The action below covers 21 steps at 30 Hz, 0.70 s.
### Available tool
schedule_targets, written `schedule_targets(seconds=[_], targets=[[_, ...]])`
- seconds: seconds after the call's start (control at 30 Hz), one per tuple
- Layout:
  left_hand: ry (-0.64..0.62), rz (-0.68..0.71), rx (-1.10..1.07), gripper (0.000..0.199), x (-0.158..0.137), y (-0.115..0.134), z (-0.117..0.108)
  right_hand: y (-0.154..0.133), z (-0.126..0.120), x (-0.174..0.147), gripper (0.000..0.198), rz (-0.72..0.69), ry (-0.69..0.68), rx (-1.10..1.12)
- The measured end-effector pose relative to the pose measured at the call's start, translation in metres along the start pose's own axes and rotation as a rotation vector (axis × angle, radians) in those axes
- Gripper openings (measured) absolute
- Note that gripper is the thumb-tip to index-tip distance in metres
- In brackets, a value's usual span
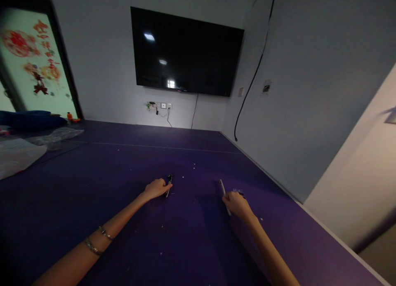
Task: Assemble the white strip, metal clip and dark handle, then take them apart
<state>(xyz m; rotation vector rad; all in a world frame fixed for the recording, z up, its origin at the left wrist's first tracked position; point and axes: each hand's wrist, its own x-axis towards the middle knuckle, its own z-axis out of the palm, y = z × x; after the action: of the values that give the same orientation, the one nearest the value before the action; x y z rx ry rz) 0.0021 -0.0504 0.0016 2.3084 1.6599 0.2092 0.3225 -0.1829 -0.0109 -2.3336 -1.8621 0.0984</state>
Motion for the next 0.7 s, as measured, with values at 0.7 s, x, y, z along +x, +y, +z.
schedule_targets(seconds=[0.7], targets=[[0.109,0.025,0.12,0.04,-0.007,0.01,0.011,-0.191,0.021,0.024,0.034,-0.069,0.067,0.043]])
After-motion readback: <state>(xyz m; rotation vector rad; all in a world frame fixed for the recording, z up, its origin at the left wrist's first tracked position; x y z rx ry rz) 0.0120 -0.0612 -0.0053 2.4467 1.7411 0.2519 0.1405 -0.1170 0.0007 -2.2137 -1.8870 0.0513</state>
